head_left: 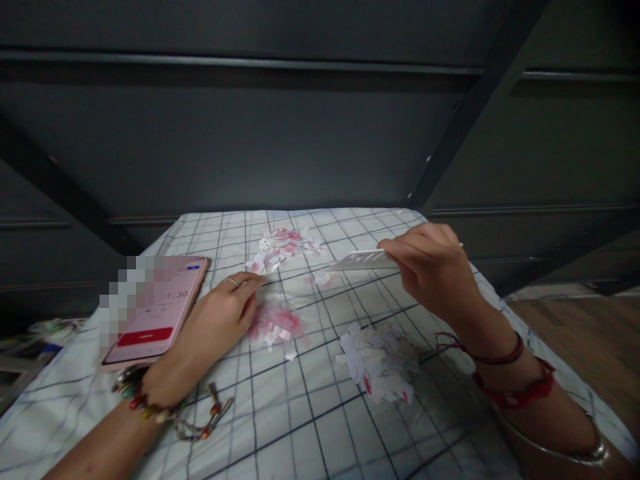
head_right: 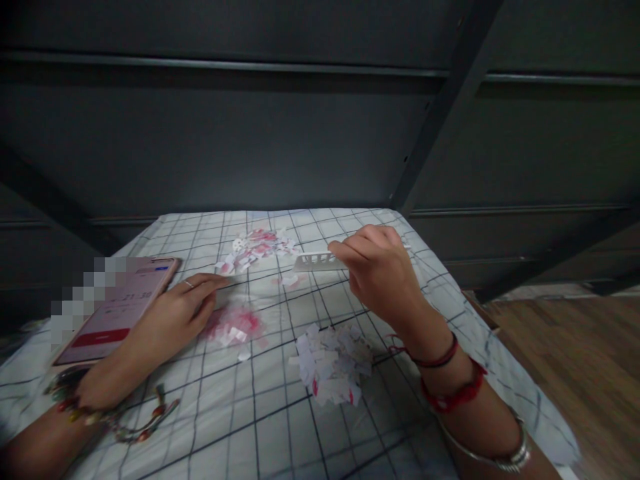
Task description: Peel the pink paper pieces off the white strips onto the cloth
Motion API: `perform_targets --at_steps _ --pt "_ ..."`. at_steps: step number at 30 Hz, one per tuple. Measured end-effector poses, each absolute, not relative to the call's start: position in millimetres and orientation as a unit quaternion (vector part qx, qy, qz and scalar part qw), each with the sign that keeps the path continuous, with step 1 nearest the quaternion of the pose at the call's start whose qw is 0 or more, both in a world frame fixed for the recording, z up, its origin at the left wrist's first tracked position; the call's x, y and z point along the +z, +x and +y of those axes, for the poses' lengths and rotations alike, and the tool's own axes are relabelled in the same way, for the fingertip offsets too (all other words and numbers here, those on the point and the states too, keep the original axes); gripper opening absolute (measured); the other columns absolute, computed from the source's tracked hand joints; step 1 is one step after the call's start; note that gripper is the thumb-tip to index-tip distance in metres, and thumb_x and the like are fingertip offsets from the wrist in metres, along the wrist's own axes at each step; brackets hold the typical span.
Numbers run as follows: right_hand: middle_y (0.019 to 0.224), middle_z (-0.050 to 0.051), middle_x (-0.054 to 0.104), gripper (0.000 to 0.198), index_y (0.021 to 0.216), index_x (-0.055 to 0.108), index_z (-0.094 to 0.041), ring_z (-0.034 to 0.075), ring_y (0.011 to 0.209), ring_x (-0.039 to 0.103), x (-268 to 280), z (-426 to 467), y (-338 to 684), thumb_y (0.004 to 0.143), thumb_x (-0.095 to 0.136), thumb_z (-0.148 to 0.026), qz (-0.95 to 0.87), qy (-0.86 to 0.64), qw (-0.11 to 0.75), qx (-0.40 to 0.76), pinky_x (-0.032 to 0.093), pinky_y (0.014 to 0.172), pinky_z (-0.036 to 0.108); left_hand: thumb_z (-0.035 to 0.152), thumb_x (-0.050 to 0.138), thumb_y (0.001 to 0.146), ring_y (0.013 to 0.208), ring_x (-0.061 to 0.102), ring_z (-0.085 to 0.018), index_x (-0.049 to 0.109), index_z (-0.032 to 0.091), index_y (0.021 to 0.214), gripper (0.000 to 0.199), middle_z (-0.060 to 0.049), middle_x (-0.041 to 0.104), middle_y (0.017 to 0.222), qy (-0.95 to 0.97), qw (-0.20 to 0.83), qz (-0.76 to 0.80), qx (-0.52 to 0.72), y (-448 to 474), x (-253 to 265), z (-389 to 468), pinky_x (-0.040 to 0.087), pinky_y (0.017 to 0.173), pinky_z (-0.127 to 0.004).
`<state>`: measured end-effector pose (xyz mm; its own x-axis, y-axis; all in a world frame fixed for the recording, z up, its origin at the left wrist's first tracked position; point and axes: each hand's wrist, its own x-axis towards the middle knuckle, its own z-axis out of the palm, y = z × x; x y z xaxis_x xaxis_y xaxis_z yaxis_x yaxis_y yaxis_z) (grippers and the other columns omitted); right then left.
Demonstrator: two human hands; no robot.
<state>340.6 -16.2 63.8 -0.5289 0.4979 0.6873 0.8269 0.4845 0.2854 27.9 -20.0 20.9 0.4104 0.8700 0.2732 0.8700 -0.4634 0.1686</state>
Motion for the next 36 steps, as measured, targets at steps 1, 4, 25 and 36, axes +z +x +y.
perform_targets --at_steps 1,4,25,36 --pt "0.068 0.0 0.062 0.024 0.085 0.062 -0.02 0.018 0.071 0.049 64 -16 341 0.077 0.047 -0.003 -0.817 -0.409 0.269 -0.305 0.033 0.066 0.032 0.025 0.033 0.087 0.108 0.059 -0.024 0.061 0.014 0.112 0.039 -0.012 0.062 0.119 0.84 -0.001 0.518 0.159 28 21 -20 0.046 0.098 -0.041" --pt "0.068 -0.001 0.062 0.027 0.087 0.062 -0.021 0.017 0.072 0.05 61 -16 339 0.078 0.045 -0.002 -0.825 -0.401 0.274 -0.289 0.033 0.067 0.032 0.024 0.033 0.088 0.109 0.059 -0.023 0.061 0.014 0.112 0.039 -0.012 0.062 0.119 0.84 -0.008 0.519 0.154 29 22 -20 0.045 0.099 -0.039" --pt "0.061 0.002 0.057 0.021 0.071 0.062 -0.019 0.018 0.068 0.047 66 -18 343 0.079 0.046 -0.007 -0.825 -0.446 0.213 -0.274 0.032 0.064 0.031 0.026 0.032 0.087 0.107 0.06 -0.023 0.062 0.016 0.109 0.038 -0.01 0.063 0.116 0.838 -0.009 0.52 0.165 30 22 -20 0.046 0.098 -0.041" --pt "0.066 0.0 0.061 0.024 0.085 0.064 -0.021 0.018 0.069 0.051 68 -21 350 0.08 0.045 -0.008 -0.834 -0.408 0.257 -0.268 0.036 0.066 0.033 0.026 0.031 0.088 0.108 0.06 -0.023 0.062 0.016 0.11 0.039 -0.01 0.063 0.117 0.841 -0.012 0.516 0.163 29 20 -19 0.046 0.1 -0.041"
